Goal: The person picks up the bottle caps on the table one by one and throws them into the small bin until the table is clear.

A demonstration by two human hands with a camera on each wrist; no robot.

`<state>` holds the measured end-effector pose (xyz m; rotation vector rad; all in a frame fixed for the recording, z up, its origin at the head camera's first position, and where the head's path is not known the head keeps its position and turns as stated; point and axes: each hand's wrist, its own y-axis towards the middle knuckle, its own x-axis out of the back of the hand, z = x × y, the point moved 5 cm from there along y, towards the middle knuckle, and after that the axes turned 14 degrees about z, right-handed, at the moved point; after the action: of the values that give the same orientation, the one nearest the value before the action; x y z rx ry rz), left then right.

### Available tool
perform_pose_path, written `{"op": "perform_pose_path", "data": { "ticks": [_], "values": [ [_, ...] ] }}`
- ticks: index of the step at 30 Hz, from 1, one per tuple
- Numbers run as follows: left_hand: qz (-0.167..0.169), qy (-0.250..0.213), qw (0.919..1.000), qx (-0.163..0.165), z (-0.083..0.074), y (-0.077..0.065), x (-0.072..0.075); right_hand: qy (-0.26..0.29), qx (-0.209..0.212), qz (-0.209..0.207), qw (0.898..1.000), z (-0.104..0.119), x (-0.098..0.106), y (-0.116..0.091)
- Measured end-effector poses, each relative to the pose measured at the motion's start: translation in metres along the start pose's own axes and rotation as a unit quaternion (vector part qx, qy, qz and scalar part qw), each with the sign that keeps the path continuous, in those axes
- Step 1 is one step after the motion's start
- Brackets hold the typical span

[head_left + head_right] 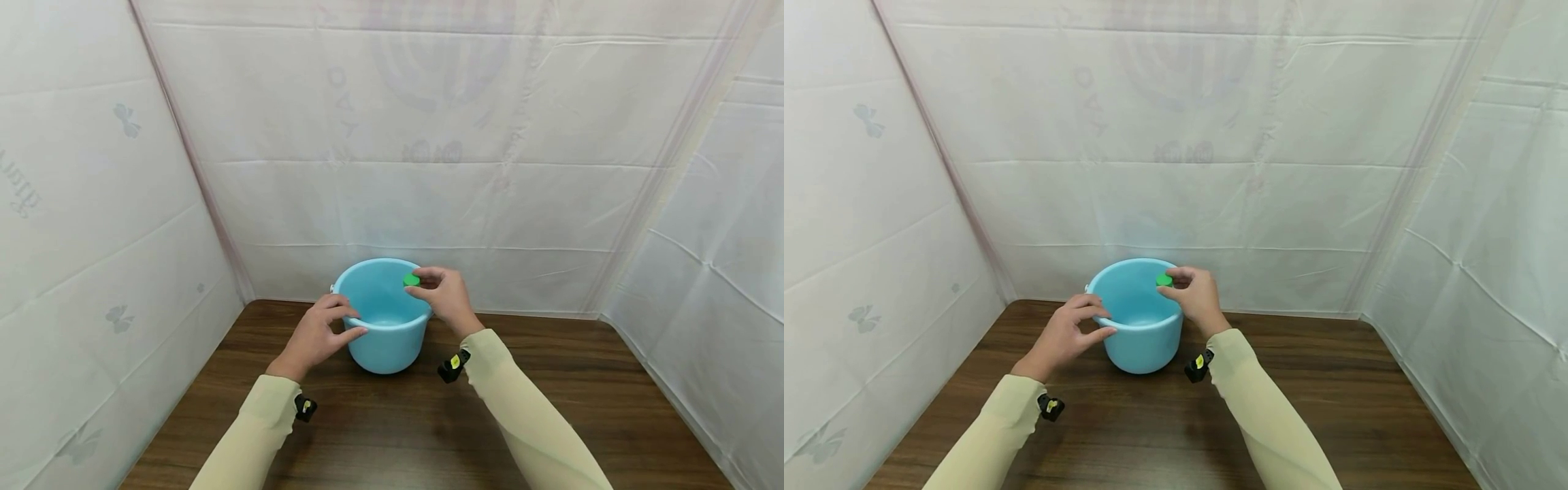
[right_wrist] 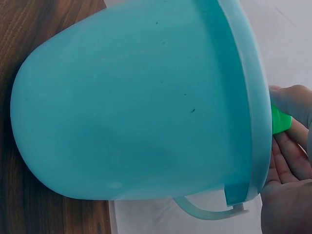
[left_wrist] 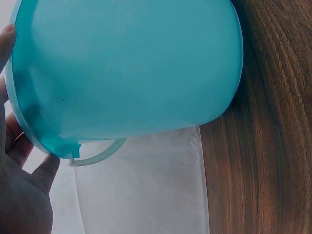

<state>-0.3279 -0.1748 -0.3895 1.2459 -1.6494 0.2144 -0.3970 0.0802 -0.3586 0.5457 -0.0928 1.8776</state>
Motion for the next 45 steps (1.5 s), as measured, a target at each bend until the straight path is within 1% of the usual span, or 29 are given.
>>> {"op": "perform_pose_path", "data": {
  "ticks": [7,13,23,30,38,45],
  "values": [
    [0.001,0.0,1.0,-0.001,0.0,0.001,-0.001,-0.006,-0.002,-0.009,1.0,0.001,0.001,-0.002],
    [0.002,0.002,1.0,0.002,0.0,0.001,0.001,0.0,0.002,-0.019,1.0,0.001,0.005,-0.003],
    [0.006,-0.006,0.9999,0.005,0.001,0.001,0.0,0.017,0.001,-0.024,1.0,-0.009,0.016,-0.008],
    [0.002,-0.001,1.0,0.001,0.001,0.0,0.0,0.008,0.003,-0.037,0.999,-0.012,0.025,-0.013],
    [-0.007,0.004,0.9999,-0.007,-0.002,0.0,0.001,0.008,0.004,-0.057,0.998,-0.023,0.035,-0.015],
    [-0.007,0.001,0.9999,-0.008,-0.001,0.0,0.0,0.007,-0.011,-0.073,0.997,-0.034,0.042,-0.019]
  ]
}}
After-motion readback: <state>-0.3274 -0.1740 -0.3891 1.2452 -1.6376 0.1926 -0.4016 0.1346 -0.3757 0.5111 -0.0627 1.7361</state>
